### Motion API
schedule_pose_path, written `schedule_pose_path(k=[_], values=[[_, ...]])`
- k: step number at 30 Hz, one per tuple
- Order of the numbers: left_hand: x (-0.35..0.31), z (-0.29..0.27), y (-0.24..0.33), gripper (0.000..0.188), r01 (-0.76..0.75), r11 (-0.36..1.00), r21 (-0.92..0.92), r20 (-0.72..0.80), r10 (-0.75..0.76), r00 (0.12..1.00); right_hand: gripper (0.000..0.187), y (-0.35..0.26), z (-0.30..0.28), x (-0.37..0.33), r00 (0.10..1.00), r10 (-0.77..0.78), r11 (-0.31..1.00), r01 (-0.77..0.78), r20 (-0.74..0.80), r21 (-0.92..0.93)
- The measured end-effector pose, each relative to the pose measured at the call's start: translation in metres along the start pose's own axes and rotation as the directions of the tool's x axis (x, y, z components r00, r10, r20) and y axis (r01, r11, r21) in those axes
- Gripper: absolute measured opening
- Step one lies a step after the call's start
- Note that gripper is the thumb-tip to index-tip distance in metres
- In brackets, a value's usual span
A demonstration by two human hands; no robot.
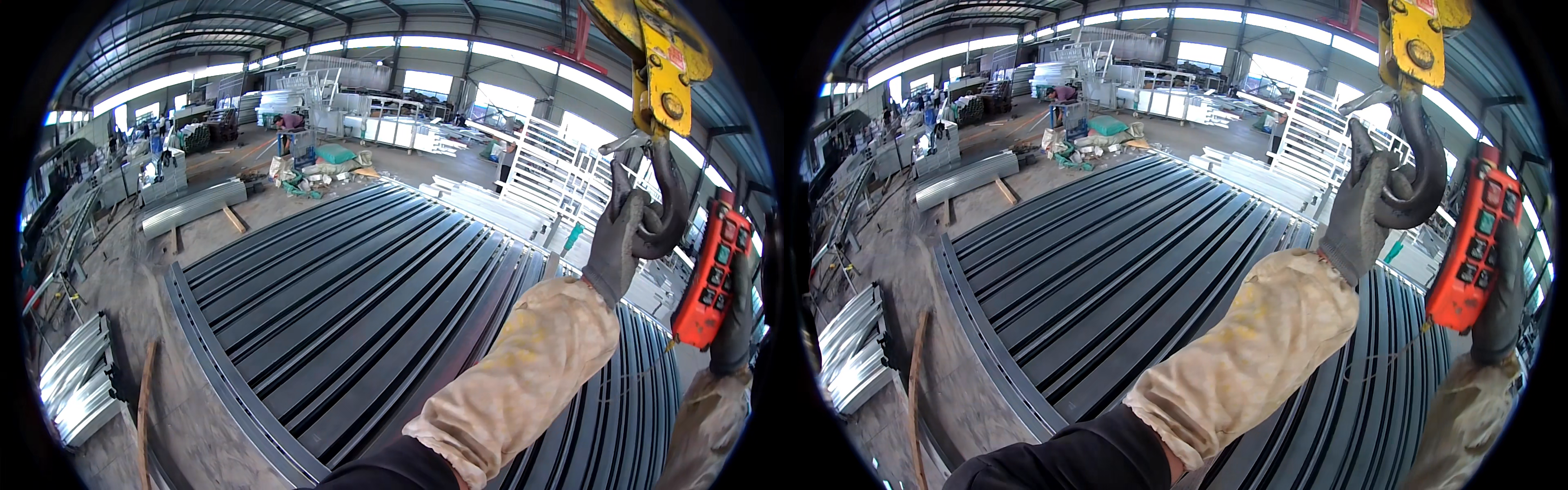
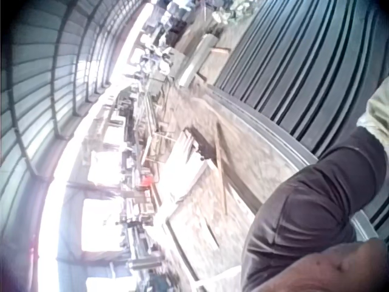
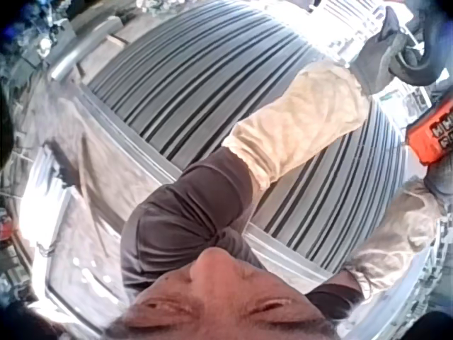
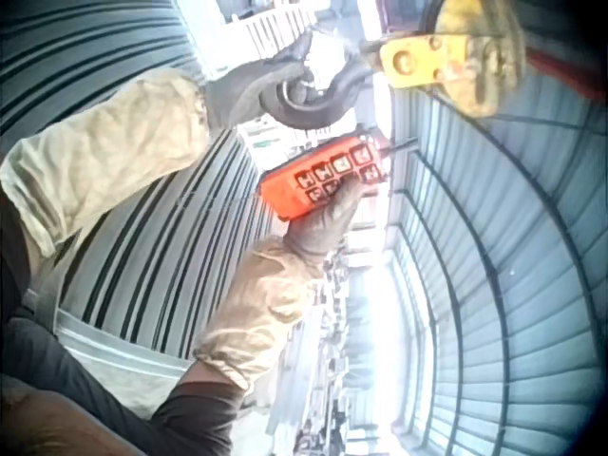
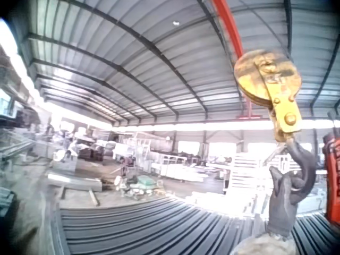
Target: The person secures a stack of metal panels with a lifting strap and uses a remote control to operate an overhead crane. The person guides the suspended load as it is lifted and moved across the workshop floor.
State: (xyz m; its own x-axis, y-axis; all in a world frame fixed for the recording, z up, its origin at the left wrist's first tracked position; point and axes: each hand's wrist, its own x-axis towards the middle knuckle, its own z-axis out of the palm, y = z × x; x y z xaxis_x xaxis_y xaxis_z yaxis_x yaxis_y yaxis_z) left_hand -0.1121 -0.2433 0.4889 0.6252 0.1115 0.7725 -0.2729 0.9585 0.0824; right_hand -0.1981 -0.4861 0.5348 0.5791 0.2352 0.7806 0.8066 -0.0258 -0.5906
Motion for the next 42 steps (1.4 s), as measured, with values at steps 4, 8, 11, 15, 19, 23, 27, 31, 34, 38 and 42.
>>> schedule_pose_path(k=[4, 8, 11, 15, 19, 23, 27, 31, 34, 38, 42], values=[[-0.012, -0.034, 0.054, 0.026, 0.119, 0.981, -0.154, -0.057, -0.129, 0.99, 0.047, 0.0, 0.088, 0.045, 0.994, 0.091, 0.992, -0.096, 0.062, 0.082], [-0.029, -0.038, 0.052, 0.031, 0.147, 0.972, -0.181, 0.044, -0.142, 0.989, 0.046, -0.023, 0.12, 0.061, 0.968, 0.106, 0.994, -0.101, 0.226, -0.033], [-0.051, -0.027, 0.059, 0.031, 0.186, 0.962, -0.202, -0.001, -0.191, 0.982, 0.049, -0.034, 0.142, 0.064, 0.939, 0.137, 0.987, -0.103, 0.315, -0.122], [-0.06, -0.059, 0.045, 0.035, 0.259, 0.927, -0.273, 0.188, -0.212, 0.959, 0.044, -0.032, 0.145, 0.064, 0.879, 0.246, 0.967, -0.195, 0.409, -0.162], [-0.073, -0.073, 0.01, 0.05, 0.295, 0.902, -0.315, 0.141, -0.263, 0.955, 0.045, -0.008, 0.144, 0.037, 0.9, 0.266, 0.934, -0.152, 0.347, -0.323], [-0.083, -0.087, -0.022, 0.052, 0.426, 0.894, -0.142, 0.144, -0.407, 0.902, 0.042, 0.01, 0.114, 0.018, 0.904, 0.331, 0.913, -0.233, 0.272, -0.336], [-0.133, -0.142, -0.05, 0.041, 0.509, 0.818, 0.268, -0.097, -0.502, 0.859, 0.038, 0.04, 0.071, -0.001, 0.927, 0.317, 0.881, -0.21, 0.201, -0.423], [-0.231, -0.294, -0.027, 0.021, 0.451, 0.359, 0.817, -0.333, -0.345, 0.878, 0.03, 0.084, 0.034, -0.01, 0.955, 0.258, 0.85, -0.153, 0.145, -0.505], [-0.319, -0.406, 0.019, 0.033, 0.744, -0.154, 0.651, -0.759, -0.122, 0.639, 0.028, 0.11, 0.022, -0.015, 0.949, 0.302, 0.88, -0.244, 0.085, -0.408], [-0.36, -0.43, 0.01, 0.062, 0.619, -0.575, 0.536, -0.738, 0.038, 0.674, 0.029, 0.149, -0.018, -0.029, 0.934, 0.356, 0.884, -0.337, 0.001, -0.324], [-0.353, -0.435, -0.011, 0.07, 0.594, -0.682, 0.427, -0.816, -0.008, 0.578, 0.031, 0.176, -0.045, -0.035, 0.895, 0.444, 0.848, -0.434, -0.037, -0.306]])
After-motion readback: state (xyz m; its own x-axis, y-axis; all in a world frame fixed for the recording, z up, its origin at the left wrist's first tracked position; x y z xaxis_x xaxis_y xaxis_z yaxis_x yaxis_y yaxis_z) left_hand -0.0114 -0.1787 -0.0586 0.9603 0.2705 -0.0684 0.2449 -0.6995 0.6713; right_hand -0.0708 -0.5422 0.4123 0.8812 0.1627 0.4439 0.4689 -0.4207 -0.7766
